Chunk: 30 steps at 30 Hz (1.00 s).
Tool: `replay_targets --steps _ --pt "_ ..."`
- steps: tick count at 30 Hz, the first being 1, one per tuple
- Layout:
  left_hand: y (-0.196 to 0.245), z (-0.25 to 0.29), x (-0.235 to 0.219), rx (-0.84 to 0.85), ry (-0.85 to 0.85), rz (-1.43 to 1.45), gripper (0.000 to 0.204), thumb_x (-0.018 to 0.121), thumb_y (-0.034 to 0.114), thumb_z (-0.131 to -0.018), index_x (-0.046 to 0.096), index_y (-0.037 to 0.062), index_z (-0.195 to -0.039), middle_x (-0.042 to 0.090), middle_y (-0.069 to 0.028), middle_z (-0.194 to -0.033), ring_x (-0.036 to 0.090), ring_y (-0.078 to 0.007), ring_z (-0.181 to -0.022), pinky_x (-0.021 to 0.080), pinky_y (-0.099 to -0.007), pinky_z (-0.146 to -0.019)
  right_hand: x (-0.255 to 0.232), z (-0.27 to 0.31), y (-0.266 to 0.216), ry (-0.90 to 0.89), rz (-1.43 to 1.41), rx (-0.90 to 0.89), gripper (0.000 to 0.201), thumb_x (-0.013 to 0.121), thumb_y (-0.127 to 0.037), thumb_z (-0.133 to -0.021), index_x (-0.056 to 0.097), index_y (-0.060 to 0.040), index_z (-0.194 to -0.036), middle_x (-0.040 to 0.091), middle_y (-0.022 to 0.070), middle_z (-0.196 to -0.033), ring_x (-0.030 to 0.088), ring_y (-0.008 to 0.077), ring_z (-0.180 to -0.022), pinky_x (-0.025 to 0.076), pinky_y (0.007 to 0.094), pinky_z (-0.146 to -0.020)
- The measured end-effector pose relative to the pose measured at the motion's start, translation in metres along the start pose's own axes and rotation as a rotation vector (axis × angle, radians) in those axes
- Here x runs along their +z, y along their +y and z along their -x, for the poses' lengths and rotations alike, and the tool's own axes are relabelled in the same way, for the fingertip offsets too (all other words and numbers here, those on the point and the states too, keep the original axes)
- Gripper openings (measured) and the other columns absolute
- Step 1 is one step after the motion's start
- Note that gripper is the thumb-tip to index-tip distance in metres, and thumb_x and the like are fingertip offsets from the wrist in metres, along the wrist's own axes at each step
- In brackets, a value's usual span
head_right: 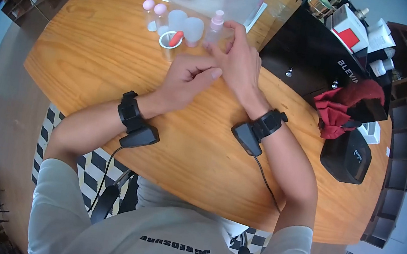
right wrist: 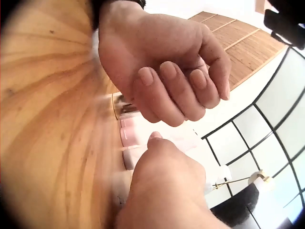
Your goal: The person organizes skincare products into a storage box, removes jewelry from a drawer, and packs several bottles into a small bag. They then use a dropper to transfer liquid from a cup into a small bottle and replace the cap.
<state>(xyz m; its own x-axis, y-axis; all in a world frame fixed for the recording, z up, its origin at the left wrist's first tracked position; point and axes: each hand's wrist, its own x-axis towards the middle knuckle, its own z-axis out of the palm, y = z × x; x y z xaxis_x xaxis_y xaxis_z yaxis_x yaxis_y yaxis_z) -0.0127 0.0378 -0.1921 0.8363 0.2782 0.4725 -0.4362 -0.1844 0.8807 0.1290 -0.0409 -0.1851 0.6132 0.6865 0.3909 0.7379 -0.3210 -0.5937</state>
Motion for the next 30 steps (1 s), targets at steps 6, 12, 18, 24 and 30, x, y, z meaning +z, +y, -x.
replay_targets --steps 6,12,18,24,30 --pt "0.003 0.002 0.004 -0.052 0.022 -0.060 0.020 0.062 0.015 -0.101 0.067 -0.0034 -0.093 0.047 0.0020 -0.064 0.038 -0.0043 -0.061 0.031 -0.0261 -0.053 0.006 0.001 0.013 0.042 -0.136 -0.034 0.054 0.088 -0.030 -0.081 0.061 -0.0045 -0.121 0.054 0.0024 -0.072 0.053 0.0169 -0.062 0.045 0.0360 -0.056" --pt "-0.006 0.004 0.009 -0.023 0.255 0.039 0.027 0.064 0.007 -0.095 0.058 0.0024 -0.120 0.055 -0.0031 -0.093 0.051 -0.0086 -0.086 0.040 -0.0248 -0.072 -0.011 0.028 0.021 0.070 -0.657 -0.062 0.050 0.088 -0.019 -0.082 0.061 -0.0009 -0.120 0.055 -0.0033 -0.082 0.048 0.0071 -0.072 0.041 0.0285 -0.058" --pt "-0.005 0.003 0.015 0.000 0.092 -0.466 0.071 0.065 -0.001 -0.083 0.037 0.0037 -0.148 0.051 -0.0156 -0.126 0.053 -0.0260 -0.110 0.047 -0.0370 -0.092 -0.021 0.039 0.007 -0.045 -0.787 -0.199 0.041 0.081 -0.013 -0.088 0.060 -0.0004 -0.121 0.063 0.0006 -0.093 0.061 0.0069 -0.086 0.052 0.0247 -0.073" --pt "-0.002 -0.005 0.014 -0.216 0.054 -0.242 0.064 0.067 0.004 -0.086 0.046 0.0008 -0.146 0.067 -0.0169 -0.105 0.067 -0.0314 -0.102 0.052 -0.0404 -0.087 -0.016 0.033 0.014 0.071 -0.955 -0.052 0.027 0.078 -0.014 -0.092 0.065 -0.0008 -0.112 0.065 -0.0007 -0.093 0.059 0.0039 -0.077 0.047 0.0209 -0.066" --pt "-0.006 -0.005 0.015 -0.174 0.078 -0.377 0.051 0.075 0.019 -0.089 0.058 0.0002 -0.133 0.069 -0.0186 -0.094 0.065 -0.0358 -0.082 0.053 -0.0397 -0.076 -0.019 0.025 0.019 0.027 -0.944 0.006 0.020 0.080 -0.016 -0.093 0.066 -0.0025 -0.100 0.062 -0.0051 -0.078 0.054 0.0001 -0.072 0.042 0.0189 -0.059"
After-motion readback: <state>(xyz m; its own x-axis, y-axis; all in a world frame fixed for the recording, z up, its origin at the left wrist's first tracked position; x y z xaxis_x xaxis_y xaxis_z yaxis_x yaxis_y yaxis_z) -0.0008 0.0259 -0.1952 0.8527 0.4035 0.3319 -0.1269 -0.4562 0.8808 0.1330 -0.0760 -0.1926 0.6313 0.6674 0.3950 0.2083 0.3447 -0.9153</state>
